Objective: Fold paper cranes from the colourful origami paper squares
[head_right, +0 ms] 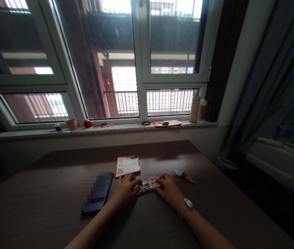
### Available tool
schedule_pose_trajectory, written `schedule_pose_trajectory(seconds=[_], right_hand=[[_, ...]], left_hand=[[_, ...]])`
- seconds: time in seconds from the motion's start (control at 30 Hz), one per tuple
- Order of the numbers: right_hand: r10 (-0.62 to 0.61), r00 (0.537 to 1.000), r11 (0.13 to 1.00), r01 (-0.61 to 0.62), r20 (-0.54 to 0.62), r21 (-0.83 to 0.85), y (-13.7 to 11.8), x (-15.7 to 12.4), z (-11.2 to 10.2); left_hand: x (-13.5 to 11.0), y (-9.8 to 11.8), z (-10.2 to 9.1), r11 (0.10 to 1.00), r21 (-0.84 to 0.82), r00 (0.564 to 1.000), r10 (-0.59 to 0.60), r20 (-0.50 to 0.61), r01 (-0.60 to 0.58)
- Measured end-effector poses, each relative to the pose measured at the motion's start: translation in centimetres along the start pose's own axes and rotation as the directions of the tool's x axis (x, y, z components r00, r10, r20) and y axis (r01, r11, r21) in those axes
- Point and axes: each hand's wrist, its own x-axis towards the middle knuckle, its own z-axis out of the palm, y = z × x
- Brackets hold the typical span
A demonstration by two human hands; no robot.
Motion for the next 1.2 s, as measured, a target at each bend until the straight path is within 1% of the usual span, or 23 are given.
schedule_pose_trajectory(seconds=[0.2,0.4,0.67,0.93,1.2], right_hand=[[0.005,1.0,1.0,-0.005,0.029,-0.003,-0.2,0.0,-0.2],[0.0,1.0,1.0,0.001,0.025,-0.012,-0.5,-0.1,-0.4],[0.008,1.0,0.999,-0.007,0.026,-0.035,-0.5,0.0,-0.3],[0.003,1.0,0.999,-0.002,0.012,-0.035,-0.2,0.0,0.1],[0.008,1.0,1.0,-0.008,0.003,-0.02,-0.2,-0.1,0.2]], left_hand=[[0.0,0.2,0.0,1.0,0.03,1.0,0.005,0.002,-0.005],[0.2,0.5,0.0,0.997,0.059,0.999,-0.044,0.024,0.042],[0.8,1.0,-0.3,0.997,0.044,0.997,-0.063,0.036,0.061],[0.9,0.9,-0.4,0.997,-0.042,0.998,-0.069,0.011,0.07],[0.8,0.9,-0.2,0.997,-0.035,0.997,-0.072,0.011,0.072]])
